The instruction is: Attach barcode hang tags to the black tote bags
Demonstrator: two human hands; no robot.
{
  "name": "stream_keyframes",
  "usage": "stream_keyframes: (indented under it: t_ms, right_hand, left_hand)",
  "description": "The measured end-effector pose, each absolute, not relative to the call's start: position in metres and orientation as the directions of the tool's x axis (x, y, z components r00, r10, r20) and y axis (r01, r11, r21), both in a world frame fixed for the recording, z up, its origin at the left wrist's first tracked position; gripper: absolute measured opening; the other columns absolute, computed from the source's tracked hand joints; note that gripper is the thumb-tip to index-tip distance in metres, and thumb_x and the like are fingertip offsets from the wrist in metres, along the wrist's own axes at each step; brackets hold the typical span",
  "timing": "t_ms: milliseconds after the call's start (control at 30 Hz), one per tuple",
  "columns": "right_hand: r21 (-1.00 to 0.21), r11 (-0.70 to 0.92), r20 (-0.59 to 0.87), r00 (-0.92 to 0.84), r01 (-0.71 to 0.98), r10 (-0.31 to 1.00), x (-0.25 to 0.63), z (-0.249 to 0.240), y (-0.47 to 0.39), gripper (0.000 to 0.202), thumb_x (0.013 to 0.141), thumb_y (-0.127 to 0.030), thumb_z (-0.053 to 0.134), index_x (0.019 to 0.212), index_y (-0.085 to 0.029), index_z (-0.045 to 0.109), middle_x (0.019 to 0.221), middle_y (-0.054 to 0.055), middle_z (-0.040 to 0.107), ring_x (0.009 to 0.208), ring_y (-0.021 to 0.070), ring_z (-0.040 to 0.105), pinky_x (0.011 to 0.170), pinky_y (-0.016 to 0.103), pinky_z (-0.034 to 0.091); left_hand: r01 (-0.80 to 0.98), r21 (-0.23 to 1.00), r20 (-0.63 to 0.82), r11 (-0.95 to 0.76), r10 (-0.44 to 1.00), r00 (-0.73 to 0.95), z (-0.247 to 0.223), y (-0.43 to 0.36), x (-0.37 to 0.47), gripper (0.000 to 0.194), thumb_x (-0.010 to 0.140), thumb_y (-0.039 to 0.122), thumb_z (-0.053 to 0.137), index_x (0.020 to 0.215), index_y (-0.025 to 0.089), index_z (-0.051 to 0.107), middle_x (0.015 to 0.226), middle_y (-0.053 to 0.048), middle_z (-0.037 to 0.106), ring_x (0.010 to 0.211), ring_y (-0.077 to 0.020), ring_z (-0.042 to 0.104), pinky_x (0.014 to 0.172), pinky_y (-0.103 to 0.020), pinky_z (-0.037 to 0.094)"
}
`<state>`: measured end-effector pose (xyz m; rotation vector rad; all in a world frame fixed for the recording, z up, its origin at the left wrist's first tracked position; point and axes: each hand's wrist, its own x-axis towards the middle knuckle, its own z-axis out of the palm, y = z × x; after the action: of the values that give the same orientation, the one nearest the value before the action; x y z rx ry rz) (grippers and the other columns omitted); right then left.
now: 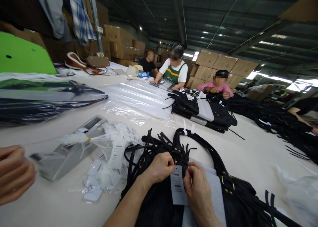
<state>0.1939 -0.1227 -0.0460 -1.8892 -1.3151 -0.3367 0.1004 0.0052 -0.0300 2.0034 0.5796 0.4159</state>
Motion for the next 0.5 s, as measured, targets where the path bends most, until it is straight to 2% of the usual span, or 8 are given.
stream_keyframes:
  t_ms: [67,133,200,300,367,500]
  right_hand:
    - [-0.637,-0.091,0.484,0.489,0.766,0.726,0.19,-0.045,-0.123,0.009,0.082,-0.024,0.042,0.081,-0.02,0.049,0.083,0.008,0.06,0.072,0.0176,0.059,0.064,0.03,0.049]
    - [-0.833,-0.085,0.295,0.569,0.547,0.768,0.184,-0.045,-0.122,0.012,0.084,-0.03,0.043,0.086,-0.02,0.05,0.069,0.003,0.06,0.057,0.0143,0.057,0.054,0.026,0.048]
    - [-0.944,-0.087,0.141,0.629,0.317,0.765,0.181,-0.045,-0.119,0.019,0.082,-0.037,0.046,0.085,-0.019,0.05,0.057,-0.001,0.057,0.048,0.0128,0.054,0.047,0.024,0.046]
    - [-0.995,-0.043,0.029,0.689,0.088,0.725,0.183,-0.045,-0.114,0.025,0.076,-0.044,0.055,0.072,-0.019,0.048,0.051,-0.003,0.055,0.045,0.0114,0.051,0.045,0.022,0.043]
    - [-0.999,-0.01,-0.029,0.694,-0.032,0.719,0.187,-0.045,-0.113,0.026,0.073,-0.043,0.059,0.071,-0.019,0.048,0.051,-0.003,0.055,0.045,0.0106,0.05,0.045,0.022,0.041]
    - [-0.988,0.02,-0.093,0.681,-0.155,0.727,0.189,-0.045,-0.113,0.026,0.071,-0.041,0.064,0.074,-0.018,0.051,0.054,-0.003,0.057,0.049,0.0101,0.05,0.049,0.021,0.041]
  left_hand:
    - [0.228,0.872,0.063,-0.433,0.561,0.826,-0.031,0.004,0.101,0.013,0.062,0.007,0.048,0.053,0.014,0.053,0.063,0.002,0.05,0.06,-0.0103,0.048,0.055,-0.02,0.033]
    - [0.225,0.867,0.077,-0.445,0.565,0.822,-0.032,0.003,0.101,0.014,0.063,0.007,0.048,0.053,0.015,0.053,0.063,0.002,0.05,0.061,-0.0104,0.048,0.056,-0.02,0.034]
    - [0.218,0.864,0.088,-0.453,0.564,0.821,-0.033,0.003,0.1,0.014,0.063,0.008,0.049,0.052,0.015,0.054,0.063,0.002,0.051,0.06,-0.0102,0.048,0.056,-0.02,0.034]
    - [0.19,0.891,0.079,-0.411,0.555,0.828,-0.032,0.004,0.098,0.01,0.064,0.012,0.052,0.056,0.015,0.058,0.065,0.002,0.053,0.06,-0.0101,0.049,0.055,-0.02,0.035]
    - [0.157,0.927,0.067,-0.341,0.562,0.824,-0.03,0.006,0.096,0.007,0.065,0.017,0.057,0.061,0.015,0.061,0.068,0.001,0.056,0.063,-0.0108,0.051,0.057,-0.02,0.037]
    - [0.122,0.958,0.077,-0.26,0.642,0.763,-0.027,0.008,0.094,0.01,0.069,0.019,0.056,0.064,0.015,0.063,0.067,0.001,0.061,0.066,-0.0119,0.055,0.064,-0.021,0.04]
